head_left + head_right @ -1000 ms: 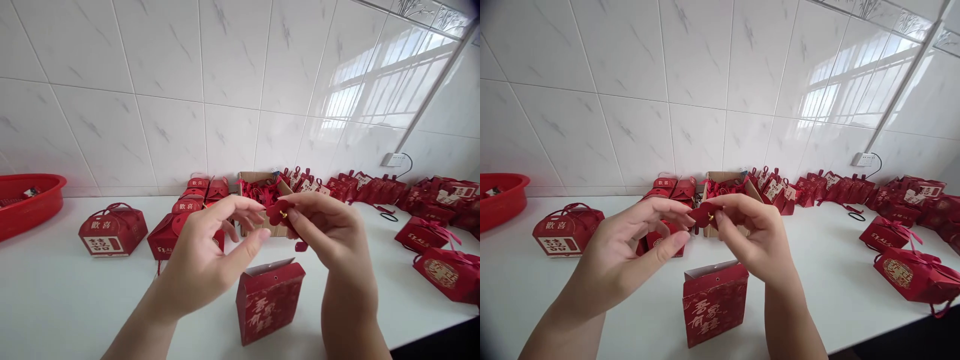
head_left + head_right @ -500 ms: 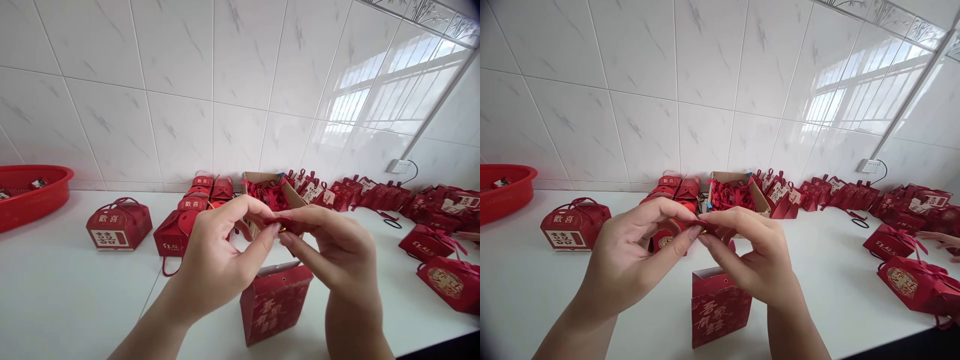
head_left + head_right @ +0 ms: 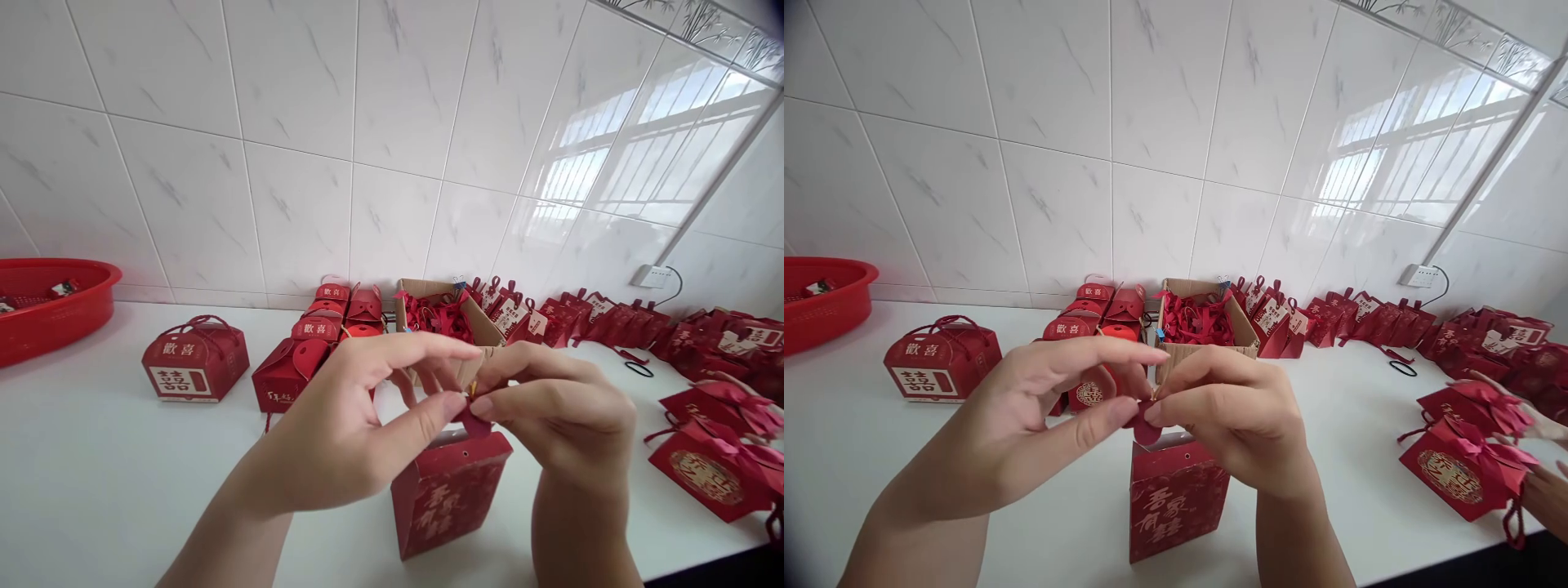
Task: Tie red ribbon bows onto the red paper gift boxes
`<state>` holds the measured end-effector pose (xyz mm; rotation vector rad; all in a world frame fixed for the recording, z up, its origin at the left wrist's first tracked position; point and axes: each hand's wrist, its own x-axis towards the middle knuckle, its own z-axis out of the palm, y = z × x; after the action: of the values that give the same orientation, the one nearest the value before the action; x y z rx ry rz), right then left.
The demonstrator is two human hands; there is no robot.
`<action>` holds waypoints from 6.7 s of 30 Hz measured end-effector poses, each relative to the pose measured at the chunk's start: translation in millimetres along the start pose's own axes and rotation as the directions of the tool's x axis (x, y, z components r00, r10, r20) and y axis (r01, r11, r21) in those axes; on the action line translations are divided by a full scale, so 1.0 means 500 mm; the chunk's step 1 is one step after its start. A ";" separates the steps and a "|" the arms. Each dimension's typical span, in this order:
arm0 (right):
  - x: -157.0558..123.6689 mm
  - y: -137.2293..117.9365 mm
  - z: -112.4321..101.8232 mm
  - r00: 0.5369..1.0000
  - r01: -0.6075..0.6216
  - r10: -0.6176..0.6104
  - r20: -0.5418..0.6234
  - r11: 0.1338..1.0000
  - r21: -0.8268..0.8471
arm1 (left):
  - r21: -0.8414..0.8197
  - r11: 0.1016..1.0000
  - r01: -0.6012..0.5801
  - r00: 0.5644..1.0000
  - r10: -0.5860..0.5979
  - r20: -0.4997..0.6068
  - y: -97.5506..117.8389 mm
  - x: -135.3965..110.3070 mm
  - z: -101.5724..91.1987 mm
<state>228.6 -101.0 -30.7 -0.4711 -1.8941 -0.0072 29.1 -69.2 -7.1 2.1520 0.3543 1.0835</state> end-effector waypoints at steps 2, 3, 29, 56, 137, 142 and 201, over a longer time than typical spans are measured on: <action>0.000 0.001 -0.003 1.000 0.020 -0.020 0.005 1.000 -0.014 | 0.059 0.998 -0.030 0.999 0.028 0.038 -0.002 -0.002 0.000; 0.000 0.001 -0.005 1.000 0.028 -0.028 0.003 0.999 -0.026 | 0.081 0.996 -0.047 0.998 0.043 0.047 -0.002 -0.004 0.000; 0.000 0.010 0.021 0.998 0.002 -0.006 -0.066 0.998 -0.062 | 0.271 0.950 -0.158 0.966 0.206 -0.159 -0.029 0.010 0.013; -0.012 -0.004 -0.082 0.911 -0.254 0.135 -0.390 0.929 -0.271 | 0.564 0.755 0.333 0.811 -0.535 0.238 -0.112 0.049 0.070; -0.024 0.201 0.020 0.620 -0.656 0.714 0.326 0.700 -0.284 | 0.807 0.480 0.344 0.900 -0.413 -0.138 -0.219 0.078 0.116; -0.025 0.207 0.037 0.619 -0.687 0.723 0.305 0.688 -0.236 | 0.817 0.448 0.364 0.891 -0.422 -0.166 -0.235 0.077 0.137; -0.020 0.189 0.015 0.704 -0.499 0.505 0.499 0.852 -0.160 | 0.344 0.878 0.333 0.942 -0.321 -0.094 -0.149 0.055 -0.062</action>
<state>255.3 -15.5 -63.0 -1.0824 -2.2319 0.5287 26.2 12.9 -29.0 2.2710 0.9606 0.9115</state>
